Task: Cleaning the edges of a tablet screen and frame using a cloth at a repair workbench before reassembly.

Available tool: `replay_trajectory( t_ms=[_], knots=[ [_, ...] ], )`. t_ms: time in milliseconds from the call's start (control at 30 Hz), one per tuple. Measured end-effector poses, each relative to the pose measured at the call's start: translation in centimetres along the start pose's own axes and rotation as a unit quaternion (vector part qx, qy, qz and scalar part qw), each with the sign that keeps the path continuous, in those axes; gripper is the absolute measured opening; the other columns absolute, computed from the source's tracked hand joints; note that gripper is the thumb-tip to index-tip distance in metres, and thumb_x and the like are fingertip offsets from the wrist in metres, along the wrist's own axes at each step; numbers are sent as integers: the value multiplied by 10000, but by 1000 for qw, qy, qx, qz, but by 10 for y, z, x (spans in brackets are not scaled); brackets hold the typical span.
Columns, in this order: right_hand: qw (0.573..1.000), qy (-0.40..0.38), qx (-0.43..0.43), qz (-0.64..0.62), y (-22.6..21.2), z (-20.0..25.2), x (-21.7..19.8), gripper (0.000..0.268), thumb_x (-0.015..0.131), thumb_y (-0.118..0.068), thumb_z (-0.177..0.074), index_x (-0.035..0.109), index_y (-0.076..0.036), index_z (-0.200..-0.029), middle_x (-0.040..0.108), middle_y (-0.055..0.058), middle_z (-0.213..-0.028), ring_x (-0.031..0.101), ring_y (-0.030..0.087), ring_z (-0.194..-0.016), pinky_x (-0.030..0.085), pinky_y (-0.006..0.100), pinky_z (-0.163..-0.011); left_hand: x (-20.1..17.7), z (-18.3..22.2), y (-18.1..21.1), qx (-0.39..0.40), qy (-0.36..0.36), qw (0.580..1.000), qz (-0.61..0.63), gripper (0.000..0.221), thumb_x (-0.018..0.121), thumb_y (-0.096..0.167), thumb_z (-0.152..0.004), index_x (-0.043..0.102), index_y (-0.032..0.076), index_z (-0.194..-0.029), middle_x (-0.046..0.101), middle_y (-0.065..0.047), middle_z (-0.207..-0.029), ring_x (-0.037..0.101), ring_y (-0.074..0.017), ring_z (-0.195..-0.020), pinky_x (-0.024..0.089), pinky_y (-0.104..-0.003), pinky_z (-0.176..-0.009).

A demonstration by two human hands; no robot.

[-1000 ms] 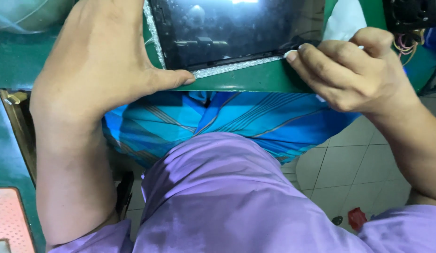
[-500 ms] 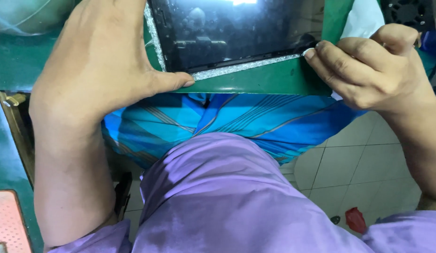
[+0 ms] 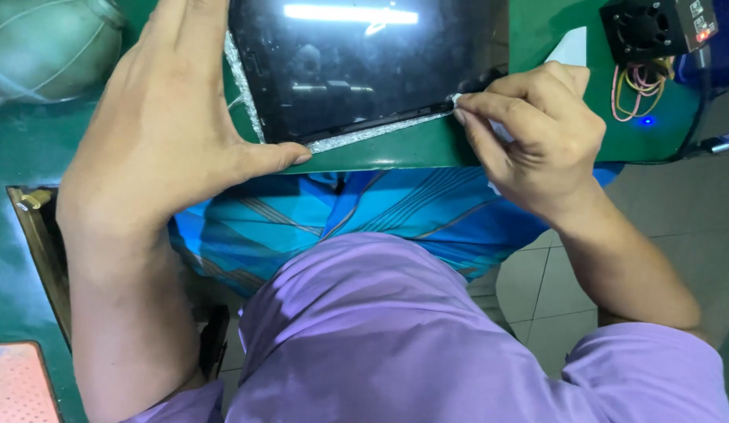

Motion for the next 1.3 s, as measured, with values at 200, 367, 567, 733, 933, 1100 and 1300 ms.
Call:
replay_trajectory(
  t_ms=[200,367,567,733,933,1100,1300],
  knots=[
    [988,-13,144,-49,16,7,-13,162,947,55,-1054,786,65,-1041,744,194,-1012,679,284,-949,516,384,-852,3,1,-2,-2,1,1000,-11,1289,1041,367,-641,279,-50,-1593,421,-330,-1543,491,-579,-1290,460,-644,-917],
    [984,-12,163,-71,20,6,-12,155,953,68,-1042,798,70,-1053,731,207,-1018,677,276,-953,518,365,-835,1,0,-1,-19,-7,1000,-2,1339,1038,384,-641,210,-12,-1616,401,-315,-1581,469,-563,-1346,441,-624,-965],
    [991,-16,120,-58,-5,-19,6,188,1003,-68,-978,816,-83,-982,695,55,-950,622,217,-902,349,406,-902,0,1,3,-5,-1,1000,9,1367,1060,325,-645,164,36,-1636,315,-269,-1678,437,-532,-1472,461,-595,-1021],
    [963,-78,257,-5,16,-11,3,410,1026,-331,-910,671,-149,-1007,632,-50,-888,615,129,-817,382,348,-939,-1,2,0,-5,7,1000,30,1366,1064,320,-641,165,25,-1627,403,-277,-1599,471,-498,-1421,467,-557,-1017],
    [968,-73,240,-18,3,-25,12,379,1029,-330,-873,690,-182,-953,651,-81,-820,650,88,-799,331,357,-990,3,3,-5,-4,0,1000,16,1383,1054,337,-662,123,26,-1636,297,-278,-1687,351,-472,-1545,391,-522,-1183],
    [965,-93,243,-12,3,-26,14,378,1007,-363,-882,667,-202,-923,613,-95,-780,608,93,-764,307,365,-948,2,4,-6,-11,-1,1000,20,1387,1055,353,-671,111,42,-1639,273,-263,-1701,346,-474,-1552,415,-543,-1143],
    [956,-82,282,3,8,-19,11,393,1040,-369,-859,695,-194,-930,628,-98,-779,612,73,-754,325,330,-980,4,3,-5,-8,-3,1000,23,1399,1062,371,-661,120,34,-1639,241,-237,-1717,296,-441,-1580,388,-533,-1198]
  ],
)
Point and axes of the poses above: each hand's wrist, its own z-axis away from the middle knuckle, its own x-axis out of the palm, y = z × x, the point moved 5 cm from there along -z, towards the middle knuckle
